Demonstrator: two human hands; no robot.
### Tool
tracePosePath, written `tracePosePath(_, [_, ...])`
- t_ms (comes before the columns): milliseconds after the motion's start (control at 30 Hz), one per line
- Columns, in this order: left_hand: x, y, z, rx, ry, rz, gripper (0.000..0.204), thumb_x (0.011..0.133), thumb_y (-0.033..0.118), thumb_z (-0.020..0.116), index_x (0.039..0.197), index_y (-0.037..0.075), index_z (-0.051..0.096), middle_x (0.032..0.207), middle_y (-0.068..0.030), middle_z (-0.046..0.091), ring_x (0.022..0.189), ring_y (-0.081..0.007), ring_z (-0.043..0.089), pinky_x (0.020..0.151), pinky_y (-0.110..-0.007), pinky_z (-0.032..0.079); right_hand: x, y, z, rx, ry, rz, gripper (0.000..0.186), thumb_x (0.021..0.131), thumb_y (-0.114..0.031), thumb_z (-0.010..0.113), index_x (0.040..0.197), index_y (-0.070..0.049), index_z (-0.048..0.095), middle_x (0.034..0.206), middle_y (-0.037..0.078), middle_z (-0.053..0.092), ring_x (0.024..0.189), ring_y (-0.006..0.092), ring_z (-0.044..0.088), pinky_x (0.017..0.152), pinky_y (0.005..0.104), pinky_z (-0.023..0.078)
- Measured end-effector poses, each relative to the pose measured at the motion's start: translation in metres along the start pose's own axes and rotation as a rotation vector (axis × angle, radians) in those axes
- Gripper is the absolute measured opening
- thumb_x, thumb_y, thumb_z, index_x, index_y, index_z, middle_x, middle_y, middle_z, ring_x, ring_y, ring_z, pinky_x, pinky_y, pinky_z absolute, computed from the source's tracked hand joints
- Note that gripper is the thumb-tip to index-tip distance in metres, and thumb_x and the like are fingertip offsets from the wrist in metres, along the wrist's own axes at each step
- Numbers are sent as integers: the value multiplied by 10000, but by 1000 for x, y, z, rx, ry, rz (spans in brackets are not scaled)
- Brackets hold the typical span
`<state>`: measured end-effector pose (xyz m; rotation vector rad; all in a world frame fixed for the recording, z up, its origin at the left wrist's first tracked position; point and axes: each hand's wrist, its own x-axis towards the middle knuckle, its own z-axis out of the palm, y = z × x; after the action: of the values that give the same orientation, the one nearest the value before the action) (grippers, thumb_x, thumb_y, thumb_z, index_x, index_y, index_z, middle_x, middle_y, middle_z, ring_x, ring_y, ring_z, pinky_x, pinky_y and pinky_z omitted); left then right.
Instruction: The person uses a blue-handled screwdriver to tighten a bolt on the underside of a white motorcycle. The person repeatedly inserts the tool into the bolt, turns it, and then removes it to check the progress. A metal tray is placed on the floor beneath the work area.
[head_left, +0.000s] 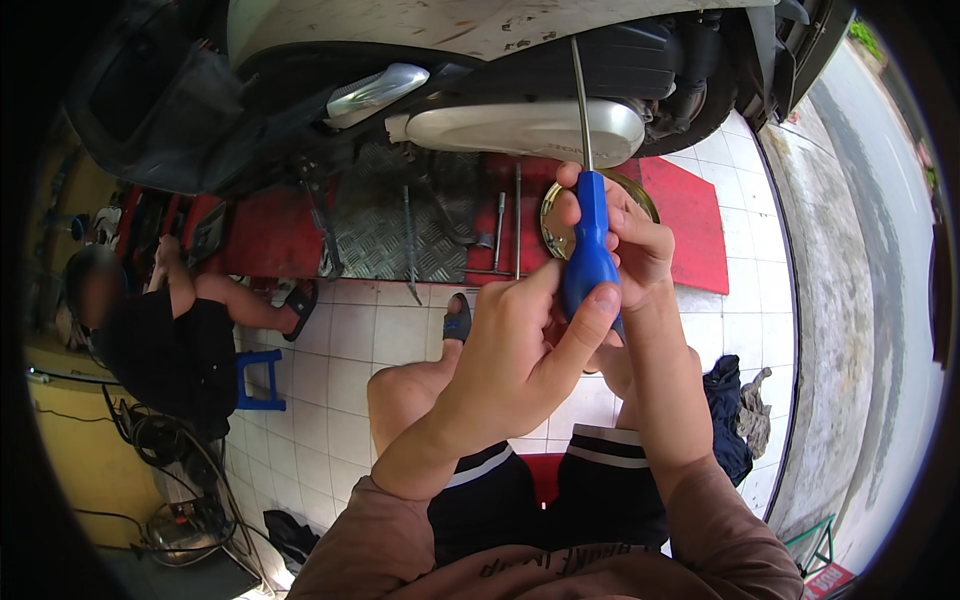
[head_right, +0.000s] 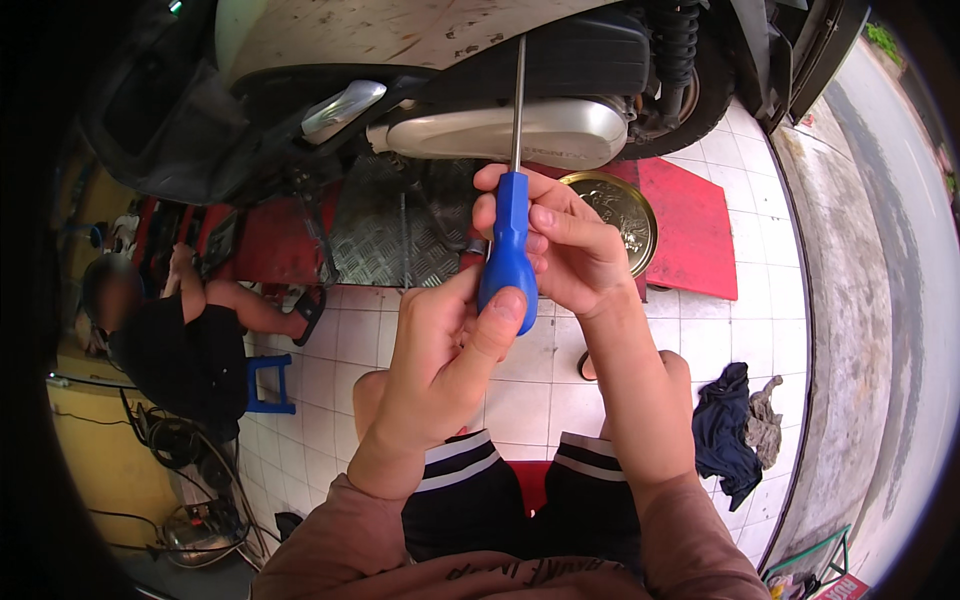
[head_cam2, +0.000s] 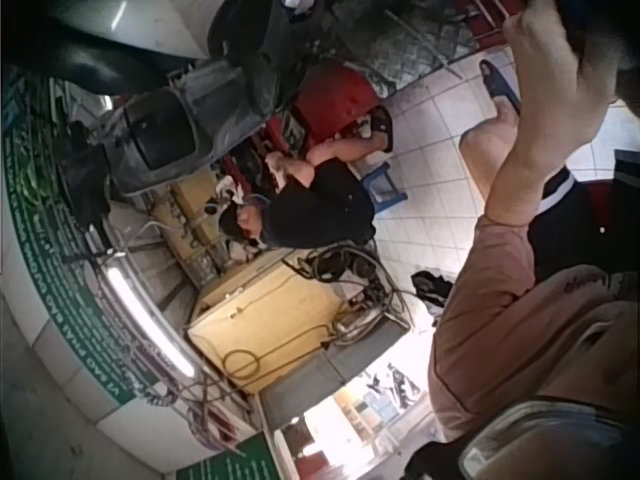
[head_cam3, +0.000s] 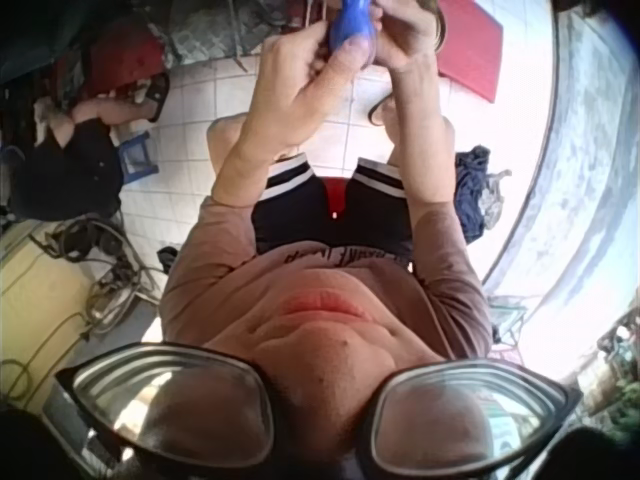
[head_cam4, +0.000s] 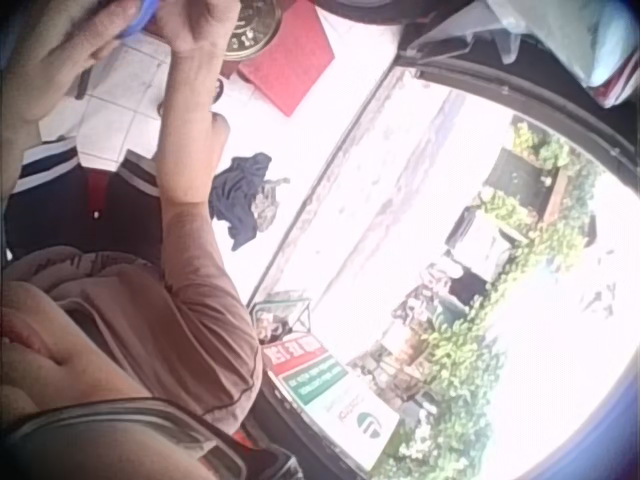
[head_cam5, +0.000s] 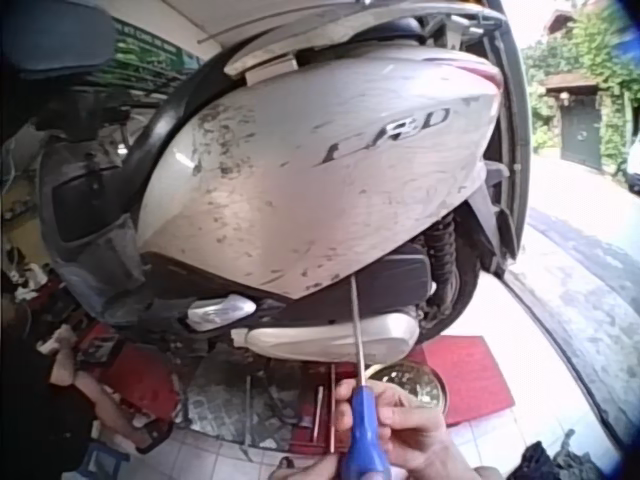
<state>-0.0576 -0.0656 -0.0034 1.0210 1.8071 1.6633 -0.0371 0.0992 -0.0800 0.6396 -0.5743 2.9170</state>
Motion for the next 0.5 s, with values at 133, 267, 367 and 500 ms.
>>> tracePosePath(133, [1,5,-7,316,-30,138,341,959,263,628,790,-24,554,548,-67,571,425,-155,551,430,-281,402,-5,0,-21,-109,38,-29,565,890,-243,724,1294,66,477,1122,187,640,694,48,510,624,187,481])
tracePosePath(267, [-2,2,-7,378,-34,142,342,1007,241,562,803,-33,588,567,-59,581,457,-104,532,436,-268,383,-1,11,-11,-100,102,-37,637,869,-285,748,1317,63,458,1094,170,643,716,50,548,611,182,481])
tracePosePath(367, [5,-10,-6,-23,11,12,344,1006,242,568,799,-31,595,566,-49,564,489,-68,509,446,-261,376,0,3,1,-60,11,-8,643,870,-276,749,1334,48,444,1083,165,645,725,57,570,598,177,469])
tracePosePath(500, [9,-7,-5,-48,9,-11,380,987,298,603,779,-20,587,557,-45,548,482,-74,501,452,-258,374,-3,-2,-10,-216,53,-8,550,888,-223,733,1304,37,483,1084,173,646,702,65,556,591,166,451])
